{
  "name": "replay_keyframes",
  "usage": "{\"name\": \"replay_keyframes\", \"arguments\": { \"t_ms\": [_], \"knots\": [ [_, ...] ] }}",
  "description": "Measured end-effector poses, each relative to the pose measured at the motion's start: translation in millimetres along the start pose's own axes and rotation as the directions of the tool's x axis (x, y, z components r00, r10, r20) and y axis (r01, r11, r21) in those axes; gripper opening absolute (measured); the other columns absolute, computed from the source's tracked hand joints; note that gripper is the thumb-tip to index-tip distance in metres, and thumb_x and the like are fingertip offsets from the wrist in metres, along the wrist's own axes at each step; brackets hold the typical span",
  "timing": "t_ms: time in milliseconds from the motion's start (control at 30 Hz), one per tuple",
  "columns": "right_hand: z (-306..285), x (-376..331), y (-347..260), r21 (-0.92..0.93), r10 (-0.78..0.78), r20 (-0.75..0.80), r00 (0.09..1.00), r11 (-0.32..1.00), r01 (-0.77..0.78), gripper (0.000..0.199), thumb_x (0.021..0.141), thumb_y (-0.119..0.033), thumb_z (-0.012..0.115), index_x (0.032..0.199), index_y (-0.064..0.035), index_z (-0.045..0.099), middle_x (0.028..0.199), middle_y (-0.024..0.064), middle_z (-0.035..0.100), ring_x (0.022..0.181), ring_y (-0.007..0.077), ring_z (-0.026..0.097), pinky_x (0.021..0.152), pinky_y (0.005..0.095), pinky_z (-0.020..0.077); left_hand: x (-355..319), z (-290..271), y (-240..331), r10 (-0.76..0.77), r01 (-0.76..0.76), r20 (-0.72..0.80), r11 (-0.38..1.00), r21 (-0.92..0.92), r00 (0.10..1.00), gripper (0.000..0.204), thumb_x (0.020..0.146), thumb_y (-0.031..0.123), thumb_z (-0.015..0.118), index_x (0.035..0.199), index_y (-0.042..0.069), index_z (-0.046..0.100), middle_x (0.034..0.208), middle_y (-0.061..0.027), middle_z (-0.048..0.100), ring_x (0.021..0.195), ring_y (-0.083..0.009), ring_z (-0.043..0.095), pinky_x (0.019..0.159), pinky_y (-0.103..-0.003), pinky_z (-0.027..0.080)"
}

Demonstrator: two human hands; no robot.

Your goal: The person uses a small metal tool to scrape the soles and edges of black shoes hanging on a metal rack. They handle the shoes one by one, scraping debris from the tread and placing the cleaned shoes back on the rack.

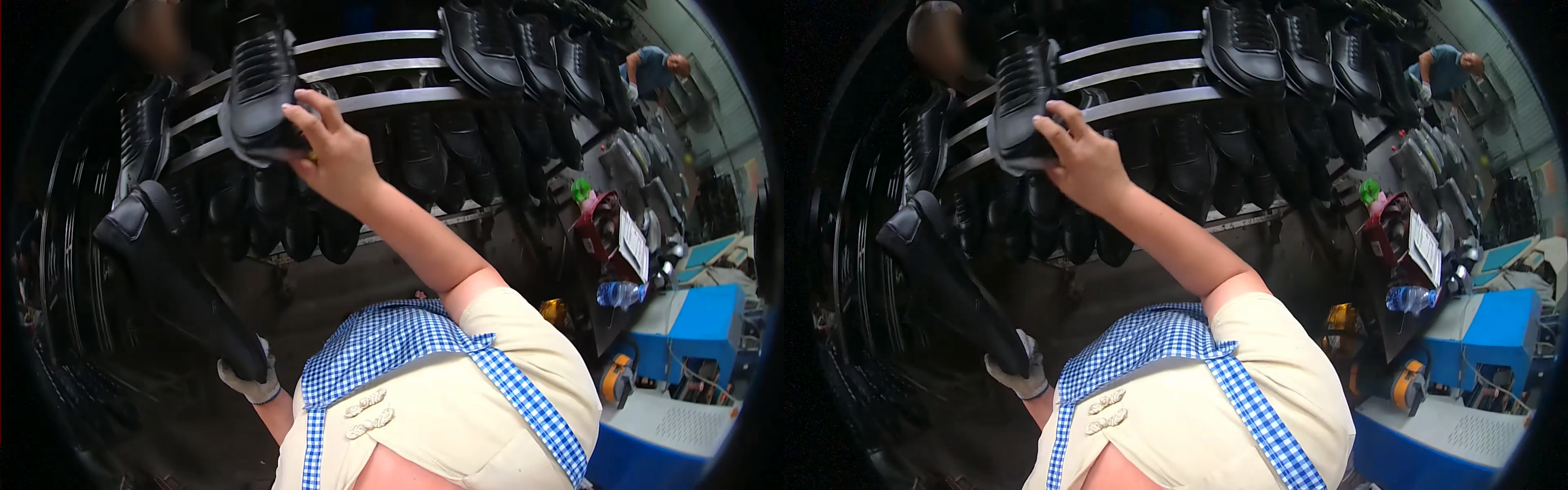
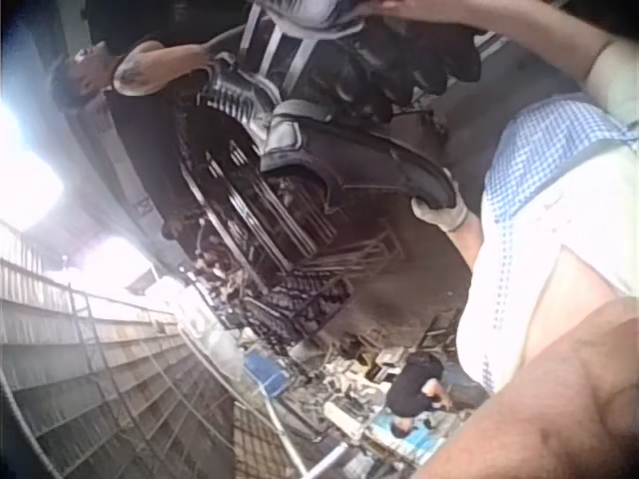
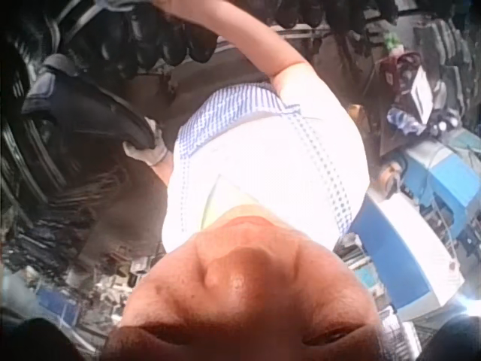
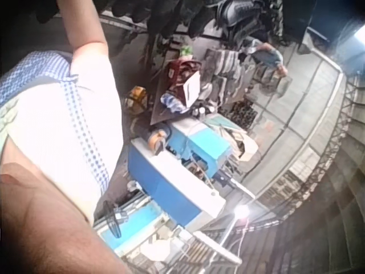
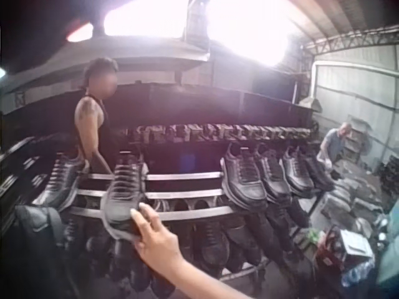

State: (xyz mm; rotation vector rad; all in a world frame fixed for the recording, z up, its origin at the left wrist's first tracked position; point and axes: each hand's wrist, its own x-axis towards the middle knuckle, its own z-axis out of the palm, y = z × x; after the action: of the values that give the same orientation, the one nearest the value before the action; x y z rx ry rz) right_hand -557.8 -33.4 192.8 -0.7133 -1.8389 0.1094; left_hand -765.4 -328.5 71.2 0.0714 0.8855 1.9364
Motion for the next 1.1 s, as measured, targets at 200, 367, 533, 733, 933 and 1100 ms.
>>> {"name": "replay_keyframes", "arguments": {
  "t_ms": [200, 367, 533, 733, 933, 1100],
  "knots": [
    [-32.9, -105.6, 13.7, 0.269, 0.145, 0.278, 0.949, 0.937, -0.222, 0.053, 0.077, -0.014, 0.078, 0.126, -0.0127, 0.056, 0.12, 0.0104, 0.061, 0.075, 0.0281, 0.068, 0.067, 0.0364, 0.0566, 5.5, 28.1, -12.0, 0.004, -0.02, 0.356, 0.999, 0.042, 0.934, 0.058, 0.083, 0.058, 0.058, 0.104, 0.004, 0.058, 0.066, -0.0057, 0.049, 0.054, -0.0139, 0.047, 0.042, -0.027, 0.037],
    [-80.3, -237.3, 58.7, 0.06, 0.367, 0.537, 0.759, 0.881, -0.469, 0.033, 0.083, -0.017, 0.076, 0.113, -0.0091, 0.066, 0.097, 0.0099, 0.07, 0.082, 0.0272, 0.071, 0.072, 0.0357, 0.0565, -1.0, 79.7, -26.3, 0.069, -0.009, 0.581, 0.994, -0.105, 0.811, 0.05, 0.085, 0.045, 0.066, 0.106, 0.001, 0.057, 0.083, -0.0075, 0.052, 0.059, -0.0141, 0.048, 0.05, -0.026, 0.04],
    [-138.5, -289.3, 82.6, 0.047, 0.749, 0.376, 0.546, 0.573, -0.818, 0.024, 0.088, -0.021, 0.074, 0.106, -0.005, 0.07, 0.094, 0.0126, 0.074, 0.082, 0.021, 0.072, 0.074, 0.0318, 0.0558, -7.9, 105.7, -31.0, -0.04, 0.131, 0.644, 0.987, -0.094, 0.764, 0.047, 0.084, 0.036, 0.064, 0.11, -0.004, 0.059, 0.094, -0.009, 0.057, 0.064, -0.0191, 0.046, 0.056, -0.031, 0.038],
    [-192.3, -288.8, 132.0, 0.267, 0.918, 0.225, 0.327, 0.265, -0.927, 0.023, 0.094, -0.022, 0.069, 0.108, -0.0038, 0.066, 0.082, 0.0018, 0.068, 0.067, 0.0058, 0.061, 0.051, 0.0211, 0.0439, -14.9, 138.5, -34.9, 0.18, -0.202, 0.206, 0.976, 0.087, 0.962, 0.04, 0.088, 0.039, 0.06, 0.111, 0.006, 0.063, 0.089, -0.0101, 0.066, 0.068, -0.023, 0.059, 0.053, -0.03, 0.044],
    [-211.3, -301.0, 163.1, 0.365, 0.904, 0.203, 0.376, 0.287, -0.886, 0.023, 0.094, -0.023, 0.069, 0.107, -0.0043, 0.066, 0.08, 0.0012, 0.067, 0.054, 0.0039, 0.053, 0.044, 0.0194, 0.0377, -1.8, 255.6, -77.9, 0.15, -0.172, 0.11, 0.956, 0.237, 0.983, 0.036, 0.092, 0.04, 0.061, 0.113, 0.011, 0.064, 0.097, -0.0092, 0.07, 0.072, -0.0248, 0.07, 0.051, -0.031, 0.053],
    [-255.3, -284.3, 178.9, 0.393, 0.908, 0.139, 0.395, 0.315, -0.864, 0.018, 0.095, -0.018, 0.068, 0.108, -0.0056, 0.067, 0.079, 0.0021, 0.066, 0.059, 0.0044, 0.054, 0.045, 0.0196, 0.0368, 18.6, 344.1, -131.2, 0.021, -0.096, 0.232, 0.944, 0.316, 0.972, 0.035, 0.094, 0.032, 0.065, 0.122, 0.012, 0.063, 0.113, -0.0071, 0.068, 0.094, -0.0198, 0.069, 0.078, -0.036, 0.057]
  ]
}}
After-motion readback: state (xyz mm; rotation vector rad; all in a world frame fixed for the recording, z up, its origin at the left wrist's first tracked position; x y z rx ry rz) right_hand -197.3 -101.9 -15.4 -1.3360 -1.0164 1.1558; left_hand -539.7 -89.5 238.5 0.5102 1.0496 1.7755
